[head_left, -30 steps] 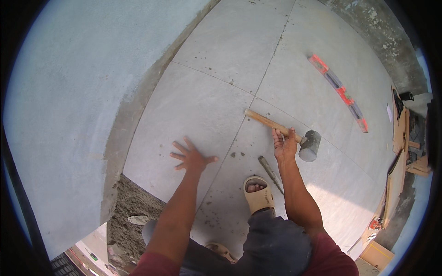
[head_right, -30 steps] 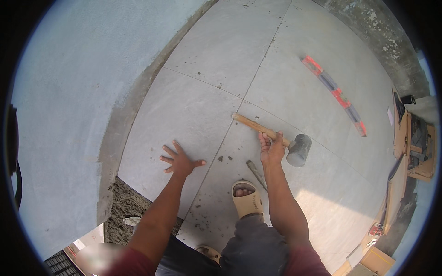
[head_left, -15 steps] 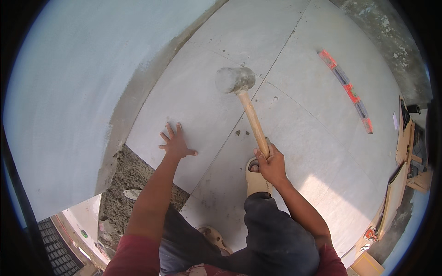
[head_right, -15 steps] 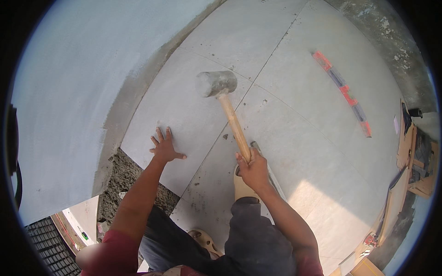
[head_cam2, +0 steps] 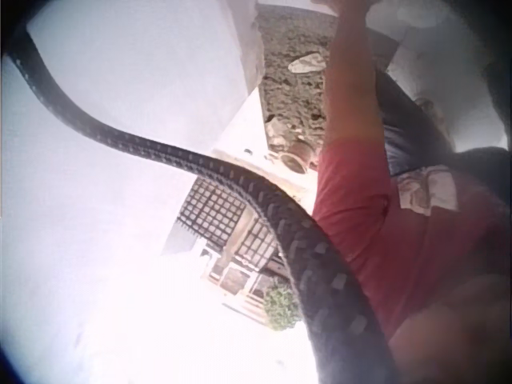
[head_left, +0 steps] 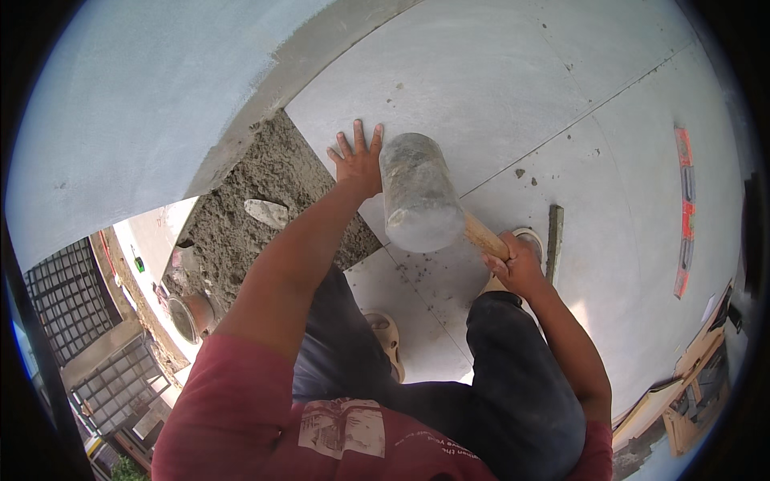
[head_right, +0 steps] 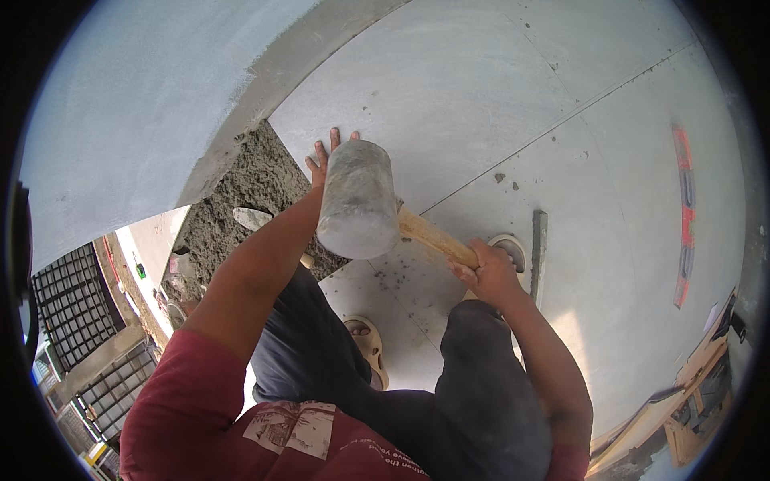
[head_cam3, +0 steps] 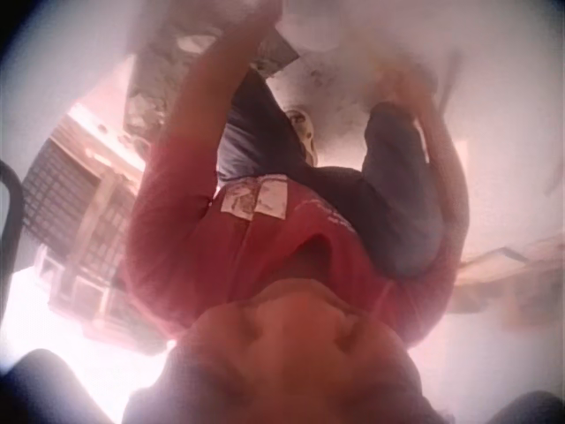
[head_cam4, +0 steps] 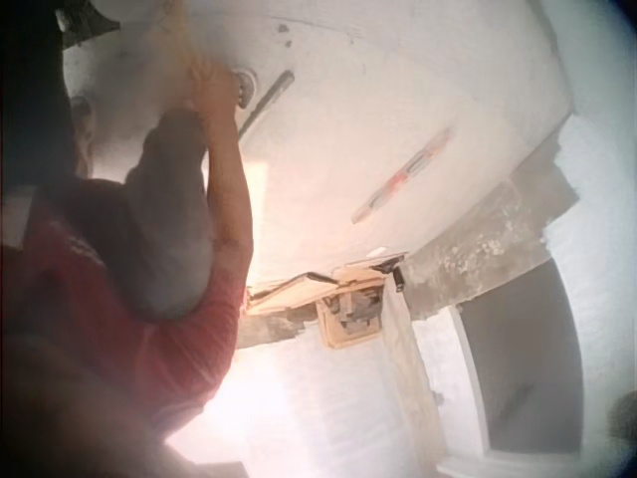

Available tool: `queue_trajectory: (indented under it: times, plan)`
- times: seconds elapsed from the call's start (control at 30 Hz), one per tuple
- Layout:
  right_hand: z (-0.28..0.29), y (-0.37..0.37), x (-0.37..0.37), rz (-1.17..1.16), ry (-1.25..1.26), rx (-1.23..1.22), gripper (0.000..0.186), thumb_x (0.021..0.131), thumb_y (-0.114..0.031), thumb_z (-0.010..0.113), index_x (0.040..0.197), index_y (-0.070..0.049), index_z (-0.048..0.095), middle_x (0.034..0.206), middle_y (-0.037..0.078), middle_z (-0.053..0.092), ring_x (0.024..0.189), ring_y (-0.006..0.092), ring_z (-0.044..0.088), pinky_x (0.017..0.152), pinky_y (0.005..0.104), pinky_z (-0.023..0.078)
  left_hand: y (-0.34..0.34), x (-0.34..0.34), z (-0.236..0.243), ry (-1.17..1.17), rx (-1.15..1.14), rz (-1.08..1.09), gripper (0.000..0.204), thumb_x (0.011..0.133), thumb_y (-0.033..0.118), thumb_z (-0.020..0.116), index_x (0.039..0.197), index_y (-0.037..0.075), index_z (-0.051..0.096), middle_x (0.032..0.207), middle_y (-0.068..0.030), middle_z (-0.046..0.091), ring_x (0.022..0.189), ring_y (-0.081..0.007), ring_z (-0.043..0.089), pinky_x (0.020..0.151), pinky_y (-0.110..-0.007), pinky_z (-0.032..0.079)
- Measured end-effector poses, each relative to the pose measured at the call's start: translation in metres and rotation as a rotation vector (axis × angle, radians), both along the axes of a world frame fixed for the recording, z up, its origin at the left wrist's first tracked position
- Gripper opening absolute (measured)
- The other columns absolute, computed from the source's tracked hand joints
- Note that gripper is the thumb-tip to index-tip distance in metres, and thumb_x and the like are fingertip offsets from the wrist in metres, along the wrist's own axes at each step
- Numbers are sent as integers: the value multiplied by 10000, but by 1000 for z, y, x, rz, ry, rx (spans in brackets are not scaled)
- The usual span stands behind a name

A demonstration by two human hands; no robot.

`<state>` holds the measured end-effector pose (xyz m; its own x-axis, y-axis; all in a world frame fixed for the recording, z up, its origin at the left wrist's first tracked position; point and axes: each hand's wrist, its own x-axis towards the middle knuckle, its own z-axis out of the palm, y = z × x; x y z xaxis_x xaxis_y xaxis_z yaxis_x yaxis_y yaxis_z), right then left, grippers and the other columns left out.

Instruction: The person spreads cement on the floor using a trowel, then places a large tile onto the cement and taps it into place with a rubber mallet. The person uses a level to check alignment and continues to adjust the tile.

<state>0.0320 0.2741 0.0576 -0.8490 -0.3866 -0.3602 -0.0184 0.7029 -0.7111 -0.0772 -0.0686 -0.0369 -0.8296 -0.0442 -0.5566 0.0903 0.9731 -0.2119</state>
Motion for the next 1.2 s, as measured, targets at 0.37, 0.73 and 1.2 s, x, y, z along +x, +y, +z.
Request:
queue_trajectory:
  times: [0.37, 0.73, 1.2]
  plan:
    - [-29, -27, -39, -170, -38, -256, 481, 956, -471, 615, 801, -17, 573, 579, 59, 515, 549, 139, 490, 531, 326, 417, 13, -15, 49, -173, 116, 104, 1469, 550, 815, 749, 1585, 201, -94, 1620, -242, -133, 1459, -550, -12, 1161, -648, 135]
    - [1, -50, -38, -45, 89, -481, 492, 962, -489, 603, 817, -19, 581, 583, 22, 477, 551, 92, 429, 515, 296, 391, -74, 7, 40, -170, 9, 66, 1362, 684, 681, 769, 1554, -27, -5, 1637, -213, -4, 1516, -348, 81, 1225, -460, 153]
    - [-33, -36, -39, 133, -123, -24, 424, 970, -408, 608, 820, -15, 558, 558, 83, 464, 526, 163, 441, 517, 342, 395, -70, 7, 42, -191, 3, 90, 1384, 681, 740, 722, 1555, -16, -41, 1622, -264, -20, 1510, -395, 48, 1230, -453, 107]
